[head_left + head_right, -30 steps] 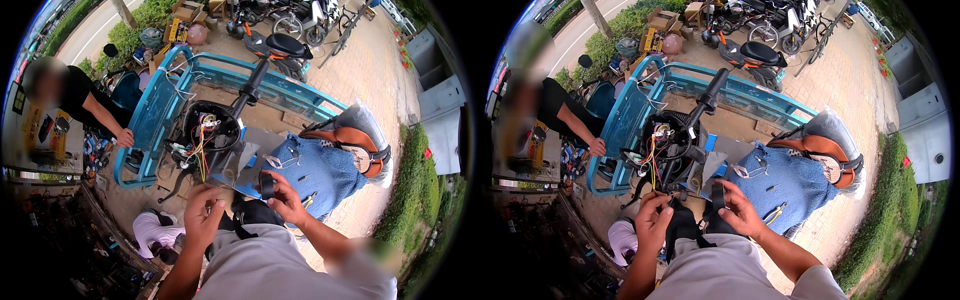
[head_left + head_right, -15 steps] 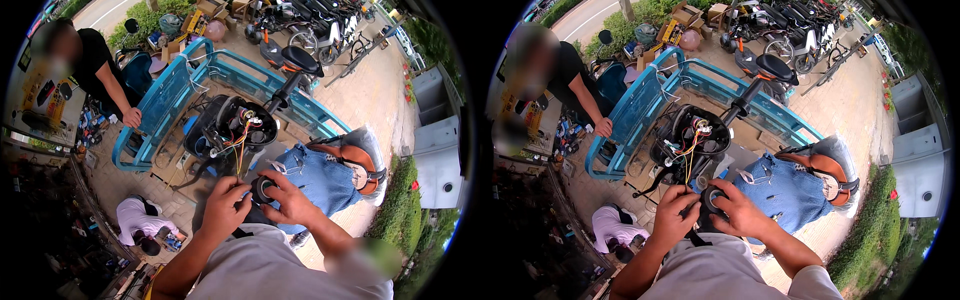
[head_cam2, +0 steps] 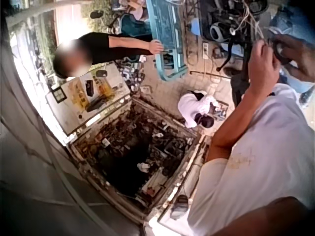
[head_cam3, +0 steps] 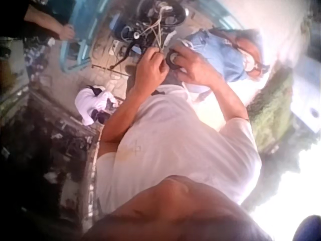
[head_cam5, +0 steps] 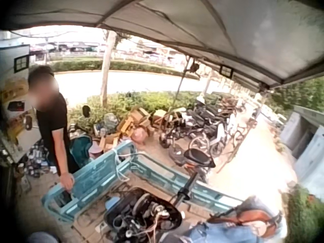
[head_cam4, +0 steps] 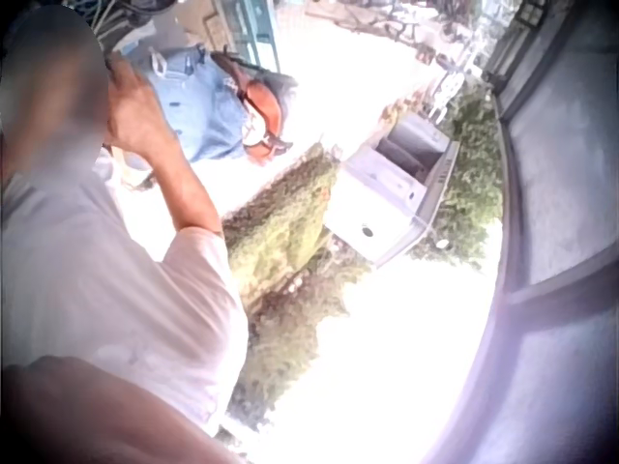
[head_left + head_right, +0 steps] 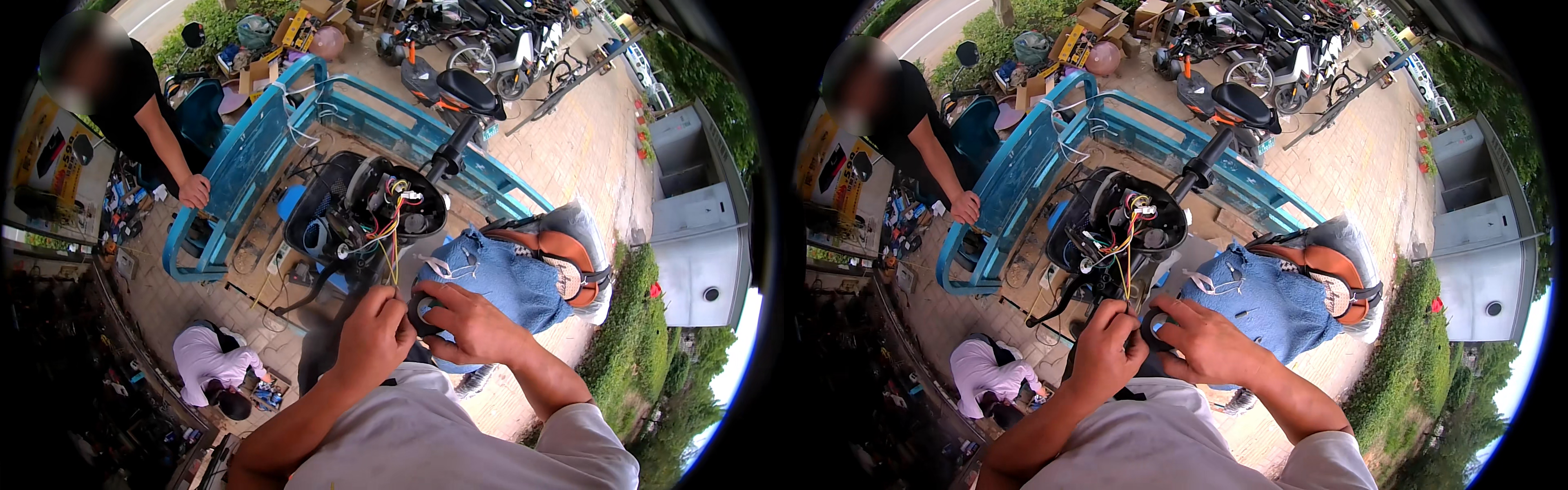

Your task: The person works on the exposed wiring inside the handlebar basket of a teal three-wheeled electric vehicle. They strip wire ends, twist connections, and wrap them with electrical tape. The person uses pliers and electrical tape while standing outdoors near other parked vehicles.

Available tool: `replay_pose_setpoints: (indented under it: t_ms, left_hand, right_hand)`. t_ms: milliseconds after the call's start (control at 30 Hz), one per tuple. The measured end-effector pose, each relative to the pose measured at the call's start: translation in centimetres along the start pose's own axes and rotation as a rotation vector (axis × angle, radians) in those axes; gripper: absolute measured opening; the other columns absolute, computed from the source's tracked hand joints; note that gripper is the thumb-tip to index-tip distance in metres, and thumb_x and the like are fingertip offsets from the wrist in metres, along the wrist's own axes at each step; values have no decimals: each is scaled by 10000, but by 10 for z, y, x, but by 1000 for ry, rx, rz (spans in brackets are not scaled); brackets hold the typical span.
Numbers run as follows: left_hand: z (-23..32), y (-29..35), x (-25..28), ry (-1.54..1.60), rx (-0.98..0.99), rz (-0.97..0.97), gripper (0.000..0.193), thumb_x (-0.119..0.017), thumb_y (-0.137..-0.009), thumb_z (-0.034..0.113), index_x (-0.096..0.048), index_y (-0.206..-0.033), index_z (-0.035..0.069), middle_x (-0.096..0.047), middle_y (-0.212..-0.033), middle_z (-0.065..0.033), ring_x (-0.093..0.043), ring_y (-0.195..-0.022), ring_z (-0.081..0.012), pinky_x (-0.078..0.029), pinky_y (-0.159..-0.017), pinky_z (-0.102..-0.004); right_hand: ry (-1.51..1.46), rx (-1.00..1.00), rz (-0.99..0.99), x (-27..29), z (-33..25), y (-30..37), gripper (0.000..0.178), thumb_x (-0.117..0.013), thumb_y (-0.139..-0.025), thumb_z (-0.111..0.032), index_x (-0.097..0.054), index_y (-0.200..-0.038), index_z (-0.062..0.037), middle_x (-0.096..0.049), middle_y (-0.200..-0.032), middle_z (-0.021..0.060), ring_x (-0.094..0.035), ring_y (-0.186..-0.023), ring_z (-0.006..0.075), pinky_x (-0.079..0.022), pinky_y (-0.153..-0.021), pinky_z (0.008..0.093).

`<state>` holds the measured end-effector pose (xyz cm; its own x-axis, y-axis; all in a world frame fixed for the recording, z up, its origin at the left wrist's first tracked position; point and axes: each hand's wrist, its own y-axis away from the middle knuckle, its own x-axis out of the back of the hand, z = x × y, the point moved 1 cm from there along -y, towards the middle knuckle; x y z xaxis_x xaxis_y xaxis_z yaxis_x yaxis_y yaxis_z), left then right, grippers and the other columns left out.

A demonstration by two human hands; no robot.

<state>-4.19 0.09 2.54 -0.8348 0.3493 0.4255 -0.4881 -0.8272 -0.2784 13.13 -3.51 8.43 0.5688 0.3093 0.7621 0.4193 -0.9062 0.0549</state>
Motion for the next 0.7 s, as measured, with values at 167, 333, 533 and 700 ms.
replay_pose_setpoints:
  t_ms: [167, 333, 533, 700]
  left_hand:
    - [3, 3, -1, 197, 200, 32, 154, -652, -740, -46, -596, -876, -2, -555, -926, -107, -589, -720, -253, -490, -643, -317]
    - [13, 4, 6, 233, 301, 42, 113, -676, -796, 19, -603, -881, 2, -570, -915, -113, -597, -727, -287, -493, -628, -338]
    - [23, 4, 0, -58, 227, 140, 128, -668, -785, 13, -600, -893, 19, -584, -919, -106, -603, -754, -303, -501, -641, -358]
    - [23, 3, -2, -77, 212, 151, 138, -657, -779, 1, -593, -900, 21, -579, -926, -113, -606, -756, -308, -506, -641, -363]
  right_hand:
    - [-288, 43, -43, 5, 23, -1, 227, -700, -717, -103, -584, -873, 14, -515, -1235, 245, -583, -981, 399, -500, -775, 394]
    - [-410, 140, -83, 8, 46, -8, 226, -700, -731, -91, -567, -878, 18, -507, -1255, 253, -583, -979, 414, -488, -785, 383]
    - [-341, 222, -91, 9, 49, -20, 232, -700, -724, -80, -565, -885, 18, -513, -1238, 259, -586, -948, 417, -489, -789, 386]
    - [-349, 244, -98, 10, 52, -20, 239, -702, -725, -85, -569, -893, 18, -519, -1238, 256, -595, -956, 409, -489, -800, 387]
